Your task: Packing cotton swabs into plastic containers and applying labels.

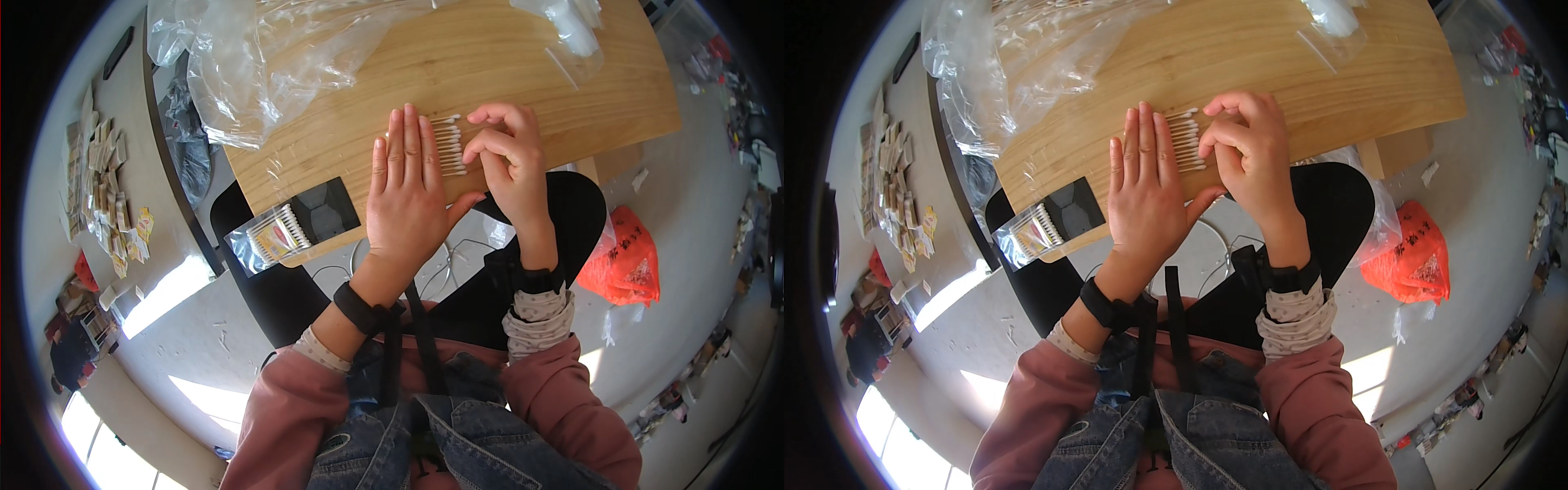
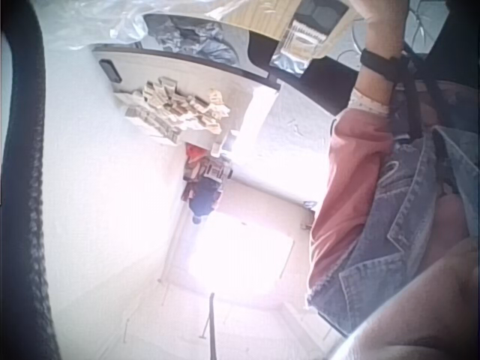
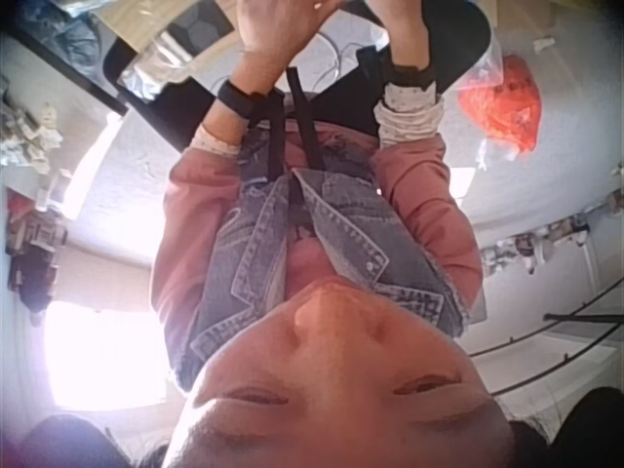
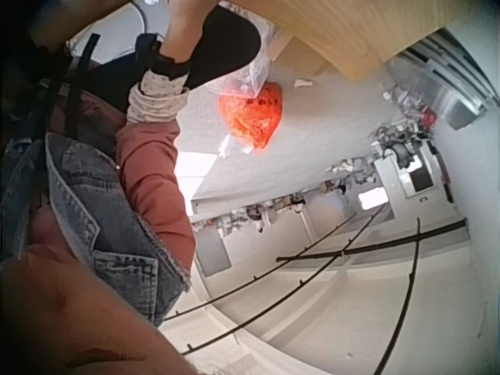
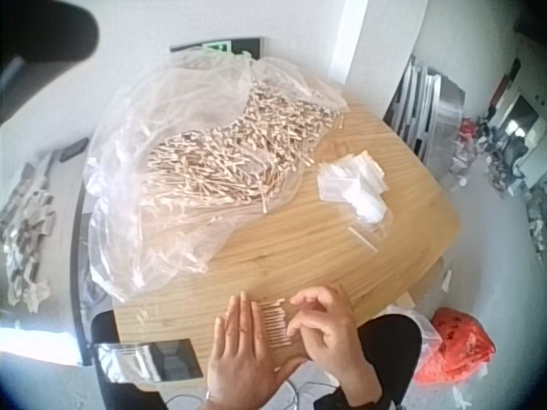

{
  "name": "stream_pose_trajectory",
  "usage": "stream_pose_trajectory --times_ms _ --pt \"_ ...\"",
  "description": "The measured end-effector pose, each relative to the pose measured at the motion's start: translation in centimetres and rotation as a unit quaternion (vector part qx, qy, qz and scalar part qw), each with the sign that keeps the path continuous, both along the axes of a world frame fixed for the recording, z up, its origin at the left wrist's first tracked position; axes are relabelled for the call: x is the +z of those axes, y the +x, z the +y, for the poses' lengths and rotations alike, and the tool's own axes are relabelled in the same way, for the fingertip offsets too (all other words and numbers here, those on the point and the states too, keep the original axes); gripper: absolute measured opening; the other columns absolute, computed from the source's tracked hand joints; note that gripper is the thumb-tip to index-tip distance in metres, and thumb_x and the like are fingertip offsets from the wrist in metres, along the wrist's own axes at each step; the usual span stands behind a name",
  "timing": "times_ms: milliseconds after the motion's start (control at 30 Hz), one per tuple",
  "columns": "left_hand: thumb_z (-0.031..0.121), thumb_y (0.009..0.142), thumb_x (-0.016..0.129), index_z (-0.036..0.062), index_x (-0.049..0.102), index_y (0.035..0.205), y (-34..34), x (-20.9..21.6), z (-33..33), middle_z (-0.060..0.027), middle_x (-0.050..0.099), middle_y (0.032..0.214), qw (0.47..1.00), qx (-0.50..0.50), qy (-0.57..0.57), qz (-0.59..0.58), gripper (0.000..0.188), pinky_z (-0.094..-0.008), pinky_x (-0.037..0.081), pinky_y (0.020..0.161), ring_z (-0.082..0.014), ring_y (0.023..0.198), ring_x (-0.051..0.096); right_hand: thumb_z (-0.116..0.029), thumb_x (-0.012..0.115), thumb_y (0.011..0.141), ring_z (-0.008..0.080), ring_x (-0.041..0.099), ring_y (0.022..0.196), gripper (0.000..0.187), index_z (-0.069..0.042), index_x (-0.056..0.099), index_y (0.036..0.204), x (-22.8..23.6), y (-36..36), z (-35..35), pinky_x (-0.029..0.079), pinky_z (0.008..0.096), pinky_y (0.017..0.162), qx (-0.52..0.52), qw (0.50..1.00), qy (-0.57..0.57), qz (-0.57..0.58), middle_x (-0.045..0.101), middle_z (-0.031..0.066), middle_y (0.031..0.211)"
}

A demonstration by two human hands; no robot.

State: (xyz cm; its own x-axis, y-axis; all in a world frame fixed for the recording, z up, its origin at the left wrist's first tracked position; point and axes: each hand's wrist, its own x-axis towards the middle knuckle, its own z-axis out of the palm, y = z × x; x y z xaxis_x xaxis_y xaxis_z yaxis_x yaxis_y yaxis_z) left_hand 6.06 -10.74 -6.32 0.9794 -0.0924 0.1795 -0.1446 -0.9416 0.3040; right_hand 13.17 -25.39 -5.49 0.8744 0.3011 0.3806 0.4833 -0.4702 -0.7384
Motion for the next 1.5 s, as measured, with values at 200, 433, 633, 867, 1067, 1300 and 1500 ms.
stream_pose_trajectory --times_ms 200,433,633,867,1067,1300,1500 --pt "0.071 0.085 0.058 -0.0113 0.031 0.152 0.0 -0.1 -0.1 -0.0292 0.032 0.159 1.0 -0.001 -0.002 -0.003 0.11 -0.0525 0.024 0.121 -0.0403 0.151 0.029 0.009 0.064 0.073 0.0248 0.058 0.093 0.019 -0.009 0.064 0.065 -0.1 0.0 0.0 0.046 0.0366 0.083 -0.006 1.0 -0.015 -0.009 0.064 0.0037 0.102" --pt "0.071 0.085 0.058 -0.0112 0.03 0.152 0.0 0.0 -0.1 -0.0283 0.031 0.16 1.0 0.001 -0.007 0.005 0.11 -0.0521 0.023 0.122 -0.0391 0.152 0.028 0.007 0.063 0.072 0.0253 0.058 0.095 0.019 -0.009 0.063 0.063 0.1 -0.1 -0.2 0.046 0.0372 0.084 0.003 1.0 -0.012 -0.003 0.065 0.0035 0.101" --pt "0.069 0.086 0.059 -0.0107 0.03 0.152 0.0 0.1 0.0 -0.0265 0.032 0.16 1.0 0.002 -0.013 0.003 0.108 -0.0528 0.023 0.122 -0.0384 0.152 0.028 0.01 0.059 0.074 0.025 0.057 0.1 0.02 -0.007 0.063 0.066 -0.1 -0.2 -0.6 0.046 0.0364 0.085 0.037 0.999 -0.033 -0.016 0.065 0.0058 0.106" --pt "0.066 0.088 0.059 -0.01 0.032 0.152 -1.3 1.9 1.0 -0.0234 0.037 0.158 0.999 0.009 -0.037 0.015 0.103 -0.0492 0.022 0.123 -0.0391 0.149 0.033 0.002 0.053 0.097 0.0276 0.057 0.119 0.023 -0.005 0.066 0.115 0.1 0.2 0.6 0.046 0.036 0.101 -0.074 0.994 0.085 0.012 0.062 0.0128 0.126" --pt "0.048 0.106 0.039 -0.0014 0.024 0.158 -0.7 2.1 1.2 -0.0224 0.031 0.162 0.851 0.098 -0.513 -0.044 0.073 -0.0455 0.016 0.125 -0.0322 0.153 0.026 -0.018 0.047 0.109 0.0248 0.053 0.13 0.032 -0.002 0.055 0.136 -0.4 0.0 4.8 0.041 0.0354 0.108 -0.038 0.966 0.234 0.1 0.055 0.0143 0.142" --pt "0.043 0.111 0.029 0.0032 0.023 0.159 0.2 1.9 -0.3 -0.0218 0.028 0.163 0.679 0.12 -0.721 -0.071 0.062 -0.0402 0.012 0.126 -0.028 0.155 0.021 -0.022 0.045 0.11 0.024 0.053 0.129 0.035 -0.001 0.054 0.137 -0.1 -0.9 5.9 0.041 0.034 0.108 -0.018 0.949 0.266 0.166 0.056 0.0144 0.14" --pt "0.042 0.111 0.031 0.0017 0.024 0.158 0.1 2.5 0.6 -0.0224 0.029 0.163 0.649 0.141 -0.743 -0.08 0.062 -0.0415 0.015 0.126 -0.0277 0.154 0.023 -0.017 0.057 0.103 0.0372 0.053 0.129 0.03 0.0 0.056 0.128 -0.1 0.4 5.8 0.043 0.0441 0.109 -0.042 0.999 -0.013 -0.019 0.056 0.0194 0.138"
